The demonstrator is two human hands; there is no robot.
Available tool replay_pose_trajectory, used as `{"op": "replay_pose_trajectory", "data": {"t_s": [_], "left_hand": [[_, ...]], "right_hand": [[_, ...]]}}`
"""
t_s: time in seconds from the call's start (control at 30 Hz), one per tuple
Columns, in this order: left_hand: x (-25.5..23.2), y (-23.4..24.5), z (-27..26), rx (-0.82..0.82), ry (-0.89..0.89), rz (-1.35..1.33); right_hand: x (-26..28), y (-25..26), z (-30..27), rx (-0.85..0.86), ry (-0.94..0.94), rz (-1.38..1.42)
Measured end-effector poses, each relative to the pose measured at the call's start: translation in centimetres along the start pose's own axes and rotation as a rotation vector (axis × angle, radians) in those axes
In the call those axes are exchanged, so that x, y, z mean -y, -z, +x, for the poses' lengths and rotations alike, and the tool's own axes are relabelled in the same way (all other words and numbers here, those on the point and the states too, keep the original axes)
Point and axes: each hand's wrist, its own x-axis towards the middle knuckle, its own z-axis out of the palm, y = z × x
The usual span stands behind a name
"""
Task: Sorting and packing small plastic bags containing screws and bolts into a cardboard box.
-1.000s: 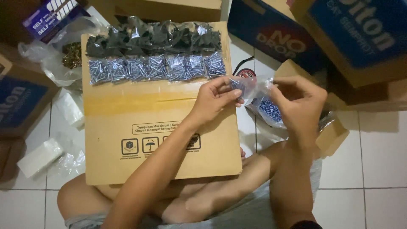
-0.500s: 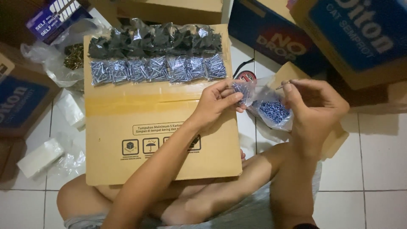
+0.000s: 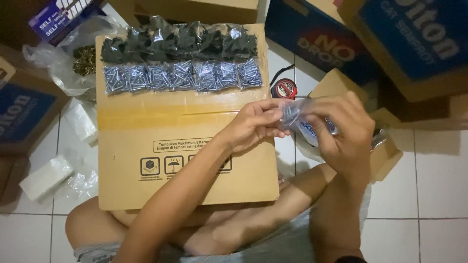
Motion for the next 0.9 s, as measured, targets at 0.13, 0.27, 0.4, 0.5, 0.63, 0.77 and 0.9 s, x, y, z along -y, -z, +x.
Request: {"op": "replay_pose_trajectory", "data": {"t_s": [0.13, 0.27, 0.4, 0.5, 0.63, 0.77, 0.9], "left_hand": [[0.2, 0.3, 0.1, 0.012, 0.011, -0.051], [0.2, 0.6, -0.1, 0.022, -0.008, -0.053], [0.4, 1.2, 0.0, 0.02, -0.026, -0.037], [0.4, 1.2, -0.1, 0.036, -0.089, 0.015], [-0.9, 1.3, -0.2, -0.004, -0.2, -0.007], [-2.7, 3.3, -0.2, -0.081, -0.344, -0.086], [-4.9, 4.8, -0.6, -0.108, -0.458, -0.115]], "right_hand": [[1.1, -0.1, 0.4, 0.059, 0.001, 0.015], [1.3, -0.3, 0.3, 0.072, -0.006, -0.004], [1.4, -0.2, 0.2, 0.05, 0.026, -0.006], [0.7, 0.1, -0.5, 0.061, 0.012, -0.025], [-1.2, 0.4, -0.6, -0.042, -0.036, 0.002], [-4.4, -0.4, -0.4, 0.027, -0.213, -0.164], [-13.5, -3.8, -3.8, 0.432, -0.713, -0.235]]}}
